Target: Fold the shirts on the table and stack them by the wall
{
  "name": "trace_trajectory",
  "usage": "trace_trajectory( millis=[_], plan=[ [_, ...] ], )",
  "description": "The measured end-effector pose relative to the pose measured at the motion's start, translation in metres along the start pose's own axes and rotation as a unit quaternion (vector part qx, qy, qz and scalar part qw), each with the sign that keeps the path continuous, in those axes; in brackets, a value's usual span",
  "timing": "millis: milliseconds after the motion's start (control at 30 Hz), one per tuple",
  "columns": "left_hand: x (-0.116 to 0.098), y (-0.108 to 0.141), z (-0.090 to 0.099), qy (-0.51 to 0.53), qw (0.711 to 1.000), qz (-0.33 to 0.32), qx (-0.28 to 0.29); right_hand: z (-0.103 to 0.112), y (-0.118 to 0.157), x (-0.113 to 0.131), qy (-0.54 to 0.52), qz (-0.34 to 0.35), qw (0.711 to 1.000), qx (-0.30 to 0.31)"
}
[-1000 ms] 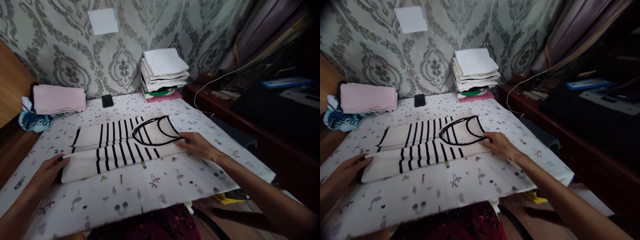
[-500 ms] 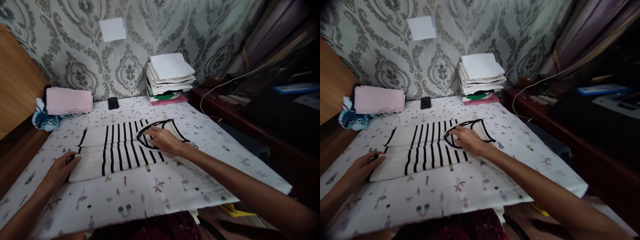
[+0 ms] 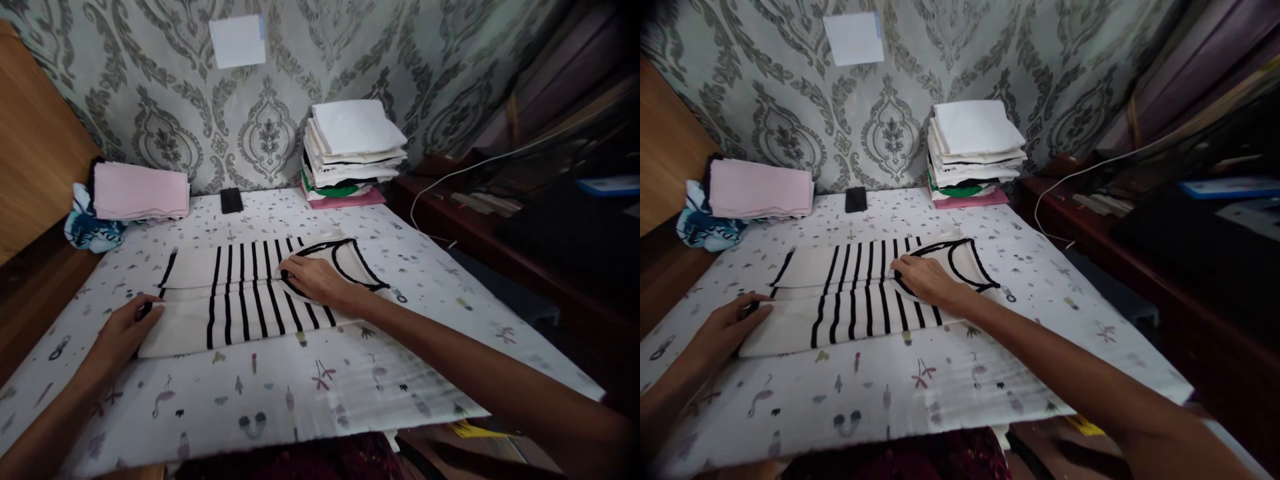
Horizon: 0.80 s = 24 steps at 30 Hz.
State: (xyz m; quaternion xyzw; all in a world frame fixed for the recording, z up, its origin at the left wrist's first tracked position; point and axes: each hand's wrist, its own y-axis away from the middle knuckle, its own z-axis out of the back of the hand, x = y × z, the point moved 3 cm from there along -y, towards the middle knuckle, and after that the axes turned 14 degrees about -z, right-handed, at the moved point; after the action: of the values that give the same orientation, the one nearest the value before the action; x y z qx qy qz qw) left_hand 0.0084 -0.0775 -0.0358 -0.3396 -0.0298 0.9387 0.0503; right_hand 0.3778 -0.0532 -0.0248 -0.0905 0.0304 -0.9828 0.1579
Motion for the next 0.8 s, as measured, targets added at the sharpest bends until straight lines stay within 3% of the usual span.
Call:
trace_trajectory(
  millis=[300, 567, 700, 800],
  plan=[
    [-0.005, -0.001, 0.001, 0.012, 1.0, 0.002, -0.004, -0.003, -0.004, -0.001, 0.042, 0.02, 0.999, -0.008],
    [-0.009, -0.003, 0.003, 0.02, 1.0, -0.001, 0.001, 0.005, -0.003, -0.001, -0.052, 0.004, 0.999, 0.011],
    [-0.011, -0.001, 0.005, 0.065, 0.997, -0.002, 0.04, -0.002, -0.005, 0.0, -0.048, -0.005, 0.999, 0.01],
    [-0.015, 0.0, 0.006, 0.096, 0.995, 0.004, 0.035, -0.007, -0.006, 0.0, -0.059, 0.003, 0.998, 0.004]
  ],
)
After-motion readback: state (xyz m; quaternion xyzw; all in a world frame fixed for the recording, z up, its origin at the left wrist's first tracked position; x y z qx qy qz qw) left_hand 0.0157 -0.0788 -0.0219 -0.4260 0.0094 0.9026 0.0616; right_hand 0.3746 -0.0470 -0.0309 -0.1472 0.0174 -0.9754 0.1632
